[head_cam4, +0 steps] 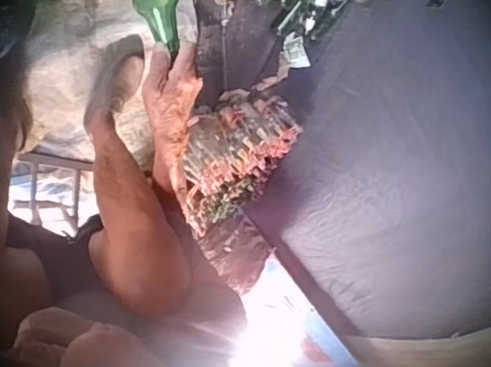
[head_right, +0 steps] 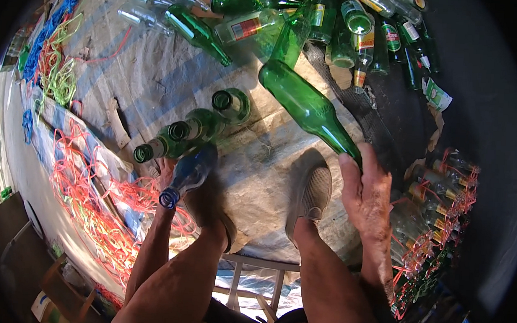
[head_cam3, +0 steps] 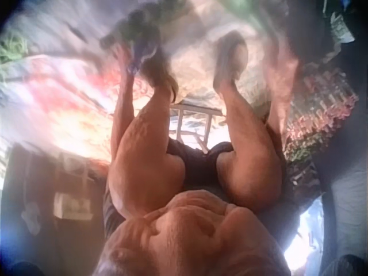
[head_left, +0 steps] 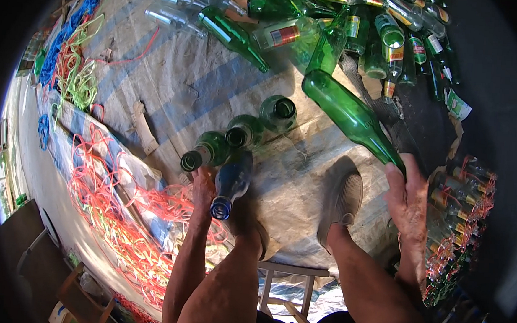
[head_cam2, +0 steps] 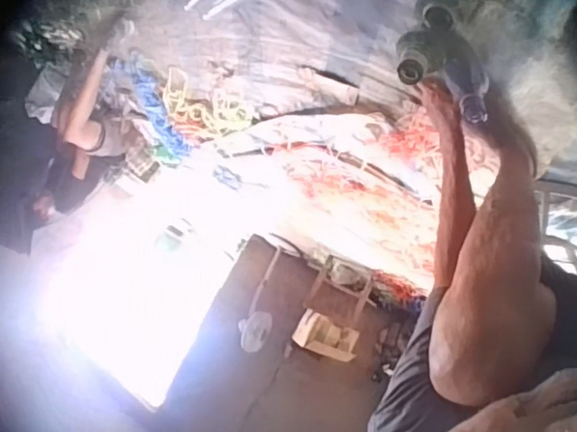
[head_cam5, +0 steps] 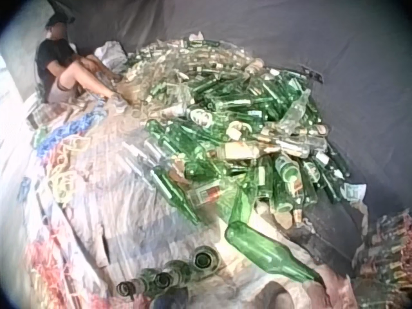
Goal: The person organizes glass bottles into bundles using plastic rings and string, then stacks the bundles together.
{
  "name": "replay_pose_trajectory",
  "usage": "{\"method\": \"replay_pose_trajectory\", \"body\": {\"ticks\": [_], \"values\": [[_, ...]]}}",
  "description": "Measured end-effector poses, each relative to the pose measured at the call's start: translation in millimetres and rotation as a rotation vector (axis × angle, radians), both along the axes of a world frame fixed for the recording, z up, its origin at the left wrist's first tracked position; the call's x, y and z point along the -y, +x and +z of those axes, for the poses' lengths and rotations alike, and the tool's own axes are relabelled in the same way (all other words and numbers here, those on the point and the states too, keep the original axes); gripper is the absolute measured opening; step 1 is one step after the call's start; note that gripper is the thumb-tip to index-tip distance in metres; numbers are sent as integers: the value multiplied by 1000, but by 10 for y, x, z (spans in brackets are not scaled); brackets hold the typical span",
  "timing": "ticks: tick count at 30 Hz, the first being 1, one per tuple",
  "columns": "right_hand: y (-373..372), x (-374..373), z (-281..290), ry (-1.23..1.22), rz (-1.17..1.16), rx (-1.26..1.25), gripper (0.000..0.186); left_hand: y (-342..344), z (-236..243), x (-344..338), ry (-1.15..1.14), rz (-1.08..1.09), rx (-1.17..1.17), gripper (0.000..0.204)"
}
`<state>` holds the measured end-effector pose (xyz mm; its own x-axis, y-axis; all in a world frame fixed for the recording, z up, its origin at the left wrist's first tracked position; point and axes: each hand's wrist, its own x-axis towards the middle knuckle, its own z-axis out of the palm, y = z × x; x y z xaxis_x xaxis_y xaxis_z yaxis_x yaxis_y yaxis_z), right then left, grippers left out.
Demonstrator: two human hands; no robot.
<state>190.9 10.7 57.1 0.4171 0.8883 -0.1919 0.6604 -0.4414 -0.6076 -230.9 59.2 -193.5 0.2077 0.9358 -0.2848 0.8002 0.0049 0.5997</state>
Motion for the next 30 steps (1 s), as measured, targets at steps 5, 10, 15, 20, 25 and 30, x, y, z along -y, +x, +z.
{"method": "replay_pose_trajectory", "body": {"ticks": [5, 10, 15, 20, 25, 30], "values": [[-88, -3, 396, -149, 134, 105, 17, 174, 239, -92, -39, -2, 104, 57], [-292, -83, 385, -144, 340, 74, 15, 129, 267, -49, -32, 7, 71, 59], [-565, -182, 243, -26, 550, 14, 23, 244, 335, -66, -62, 139, 167, 67], [-803, -293, 161, 49, 705, 134, 26, 220, 296, -54, 96, 35, 28, 81], [-953, -436, 162, 61, 788, 209, 27, 301, 359, -70, 121, 4, -9, 89], [-1055, -537, 69, 54, 815, 189, 29, 295, 414, -66, 69, 57, 34, 91]]}}
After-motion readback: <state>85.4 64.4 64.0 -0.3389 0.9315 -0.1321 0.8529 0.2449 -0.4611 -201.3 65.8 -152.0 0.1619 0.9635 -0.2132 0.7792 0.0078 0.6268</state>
